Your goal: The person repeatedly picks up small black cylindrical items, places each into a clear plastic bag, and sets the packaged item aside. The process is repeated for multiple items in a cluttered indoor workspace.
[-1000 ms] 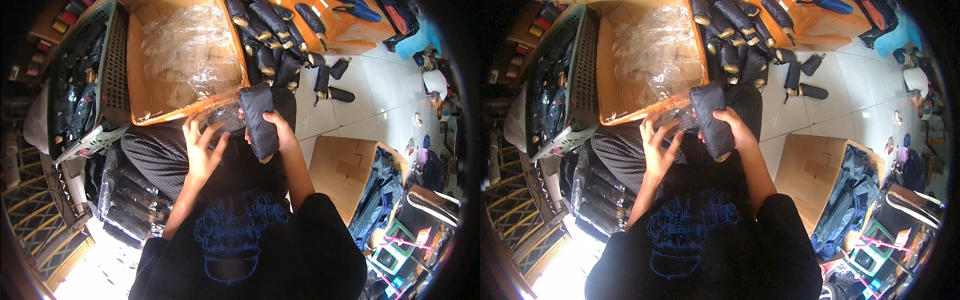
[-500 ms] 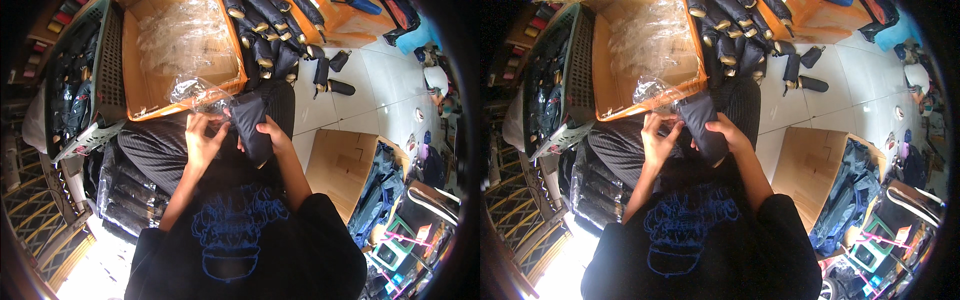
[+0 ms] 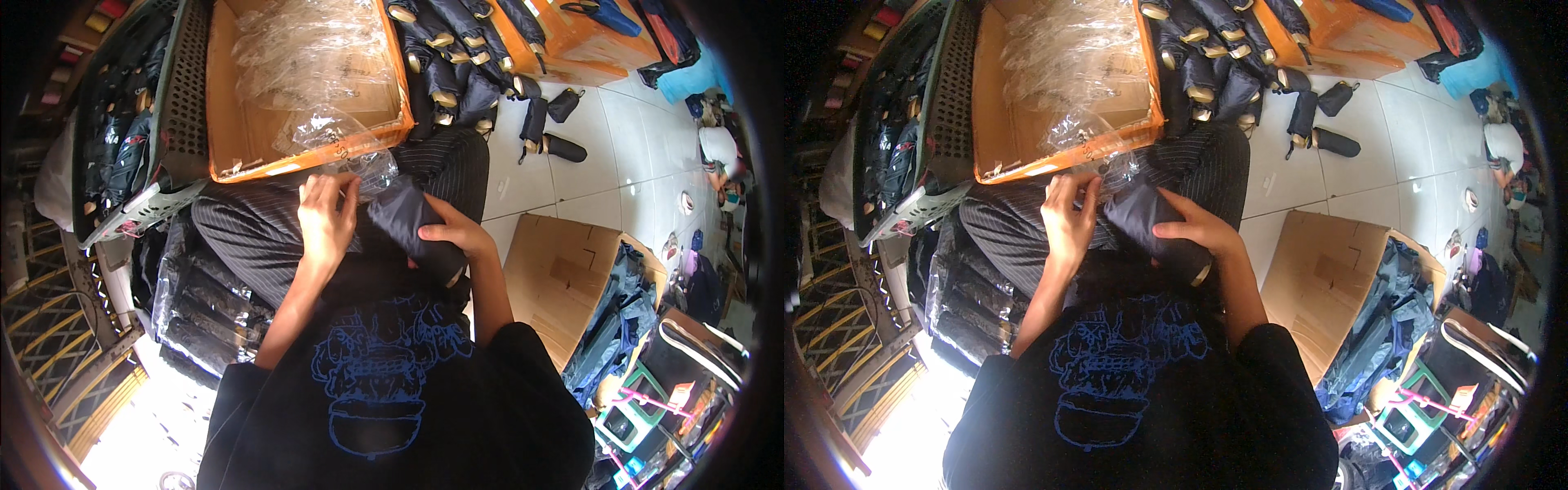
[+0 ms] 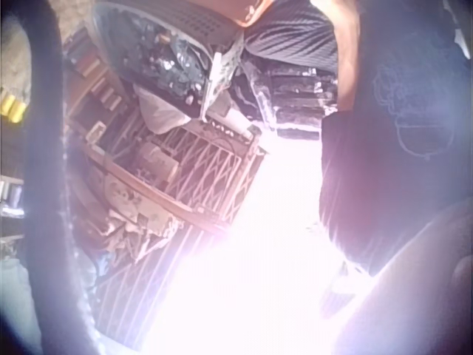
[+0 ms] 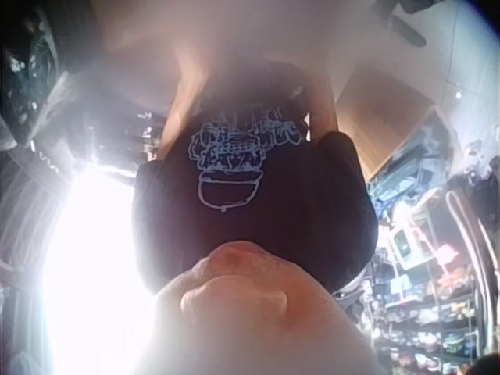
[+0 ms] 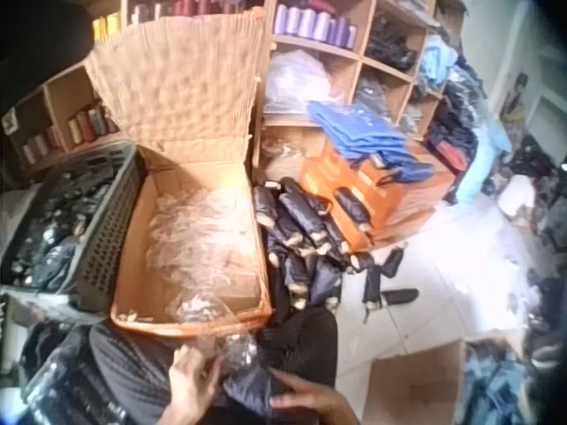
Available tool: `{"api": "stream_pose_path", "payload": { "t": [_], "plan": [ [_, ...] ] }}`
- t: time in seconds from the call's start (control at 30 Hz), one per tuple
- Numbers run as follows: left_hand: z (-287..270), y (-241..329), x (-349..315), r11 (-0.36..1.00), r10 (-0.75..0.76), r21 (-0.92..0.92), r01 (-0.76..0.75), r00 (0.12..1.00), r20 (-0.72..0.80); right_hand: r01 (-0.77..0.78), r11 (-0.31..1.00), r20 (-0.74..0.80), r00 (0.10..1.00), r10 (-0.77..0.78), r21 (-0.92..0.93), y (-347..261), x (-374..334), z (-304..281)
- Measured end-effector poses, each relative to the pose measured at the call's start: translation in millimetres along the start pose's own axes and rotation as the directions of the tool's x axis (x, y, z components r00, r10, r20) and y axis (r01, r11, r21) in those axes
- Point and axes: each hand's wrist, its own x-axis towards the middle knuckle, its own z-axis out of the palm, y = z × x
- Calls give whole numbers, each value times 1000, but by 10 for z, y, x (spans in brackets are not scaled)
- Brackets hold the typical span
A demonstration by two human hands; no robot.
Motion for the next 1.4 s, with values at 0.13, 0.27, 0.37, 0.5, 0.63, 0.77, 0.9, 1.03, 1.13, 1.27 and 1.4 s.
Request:
{"api": "stream_pose_path", "payload": {
  "t": [0.13, 0.27, 0.37, 0.5, 0.63, 0.77, 0.9, 1.03, 1.13, 1.27, 1.4],
  "plan": [
    [-27, 60, 19, 994, 110, -18, -109, 993, 34, -152, 979, 115, 984, 137, 135, 16, 20, -7],
    [-113, 26, 16, 986, 165, -32, -163, 980, 113, -68, 997, 114, 991, 63, 40, -51, 127, -10],
    [-193, 59, 32, 984, 176, -61, -170, 976, 126, -76, 994, 54, 996, 72, 74, -124, 87, 48],
    [-199, 85, -10, 984, 179, -22, -177, 981, 78, 94, 984, -44, 995, -88, 153, 8, 93, 173],
    [-222, 197, -40, 980, 196, 17, -196, 981, -4, 224, 970, -97, 972, -215, 95, 132, 124, 229],
    [-126, 269, -108, 971, 235, -30, -238, 969, -81, 278, 960, -215, 940, -267, 23, 117, 140, 340],
    [-33, 199, -330, 917, -101, -395, 44, 987, -124, 430, 879, -254, 844, -473, -206, 201, 179, 295],
    [-21, 284, -73, 151, -508, -931, 334, 834, 217, 311, 950, -144, 941, -307, 2, 97, 127, 412],
    [-90, 354, 66, 79, -485, -787, 612, 713, 507, 338, 911, -184, 905, -384, -238, 96, 240, 485],
    [-98, 342, 164, -33, -562, -854, 519, 697, 446, 178, 937, -281, 922, -265, -301, 97, 281, 588],
    [-248, 261, 193, 6, -616, -912, 410, 720, 320, 86, 925, -204, 964, -172, -371, 88, 123, 620]
  ]
}}
